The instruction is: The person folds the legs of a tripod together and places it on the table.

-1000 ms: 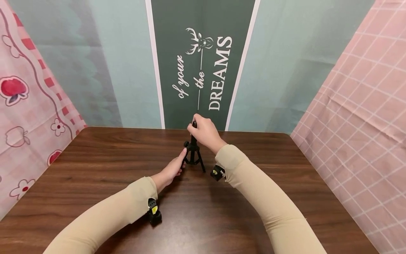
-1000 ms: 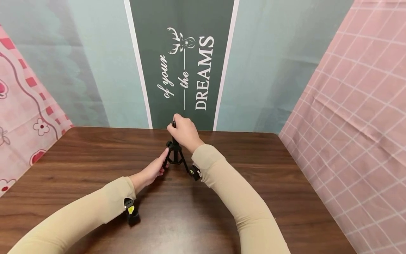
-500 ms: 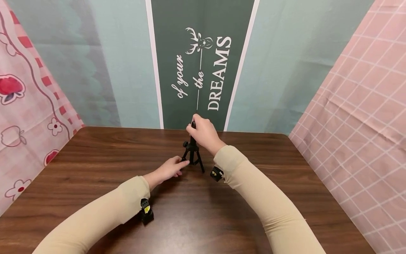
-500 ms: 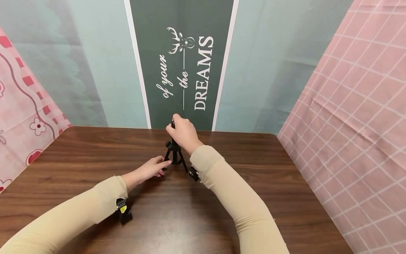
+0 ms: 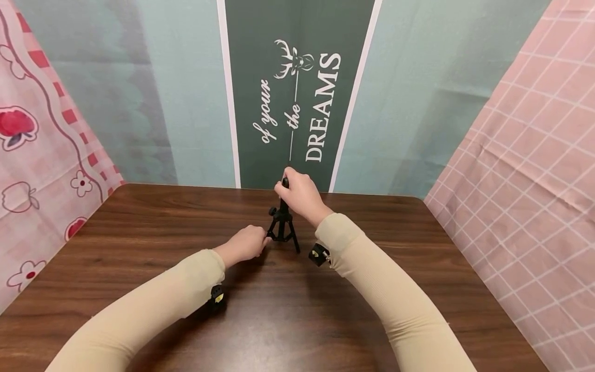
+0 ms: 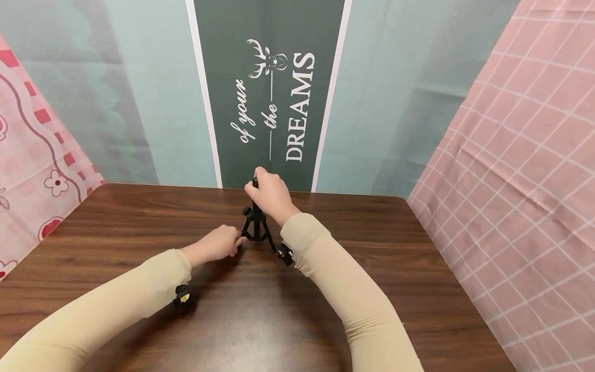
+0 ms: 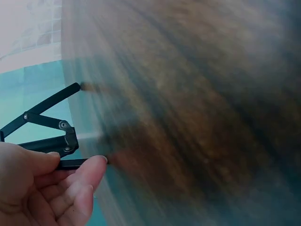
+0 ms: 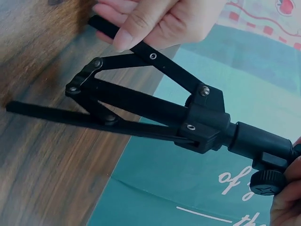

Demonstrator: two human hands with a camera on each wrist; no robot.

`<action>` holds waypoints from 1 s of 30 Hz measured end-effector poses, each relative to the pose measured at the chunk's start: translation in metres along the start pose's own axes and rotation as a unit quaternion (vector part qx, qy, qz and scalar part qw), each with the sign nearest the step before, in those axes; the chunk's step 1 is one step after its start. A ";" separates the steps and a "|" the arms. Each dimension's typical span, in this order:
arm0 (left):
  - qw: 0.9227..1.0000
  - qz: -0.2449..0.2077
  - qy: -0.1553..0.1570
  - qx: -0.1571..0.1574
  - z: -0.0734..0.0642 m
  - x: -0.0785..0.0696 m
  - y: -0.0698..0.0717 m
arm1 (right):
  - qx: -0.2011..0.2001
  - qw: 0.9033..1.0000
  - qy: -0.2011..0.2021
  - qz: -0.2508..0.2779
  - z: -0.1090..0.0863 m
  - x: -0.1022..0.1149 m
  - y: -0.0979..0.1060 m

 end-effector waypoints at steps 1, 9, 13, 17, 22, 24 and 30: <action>1.000 -0.004 -0.004 0.000 0.000 0.000 0.000 | -0.003 1.000 0.001 0.003 0.000 -0.001 0.001; 1.000 -0.026 -0.015 -0.001 0.001 0.001 -0.002 | -0.009 1.000 0.006 0.013 -0.001 -0.005 0.001; 0.999 -0.045 -0.022 0.007 0.001 0.002 -0.005 | -0.014 1.000 0.011 0.017 -0.003 -0.004 -0.002; 0.998 -0.061 -0.026 0.018 0.000 0.005 -0.008 | -0.015 0.999 0.018 0.022 -0.005 -0.001 -0.005; 0.998 -0.061 -0.027 0.024 -0.001 0.007 -0.012 | -0.005 0.999 0.010 0.039 -0.008 -0.002 -0.005; 0.997 -0.063 -0.027 0.025 0.000 0.007 -0.011 | 0.002 0.999 0.002 0.054 -0.010 -0.004 -0.004; 0.997 -0.068 -0.029 0.034 0.001 0.007 -0.008 | 0.027 0.996 -0.007 0.086 -0.011 -0.007 0.001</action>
Point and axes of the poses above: each hand's wrist, its own z-axis towards the middle knuckle, its own y-axis out of the back of the hand, x = y × z, the point moved 3 cm from there along z, towards the middle knuckle, and after that the axes turned 15 degrees about y, right-handed, at the moved point
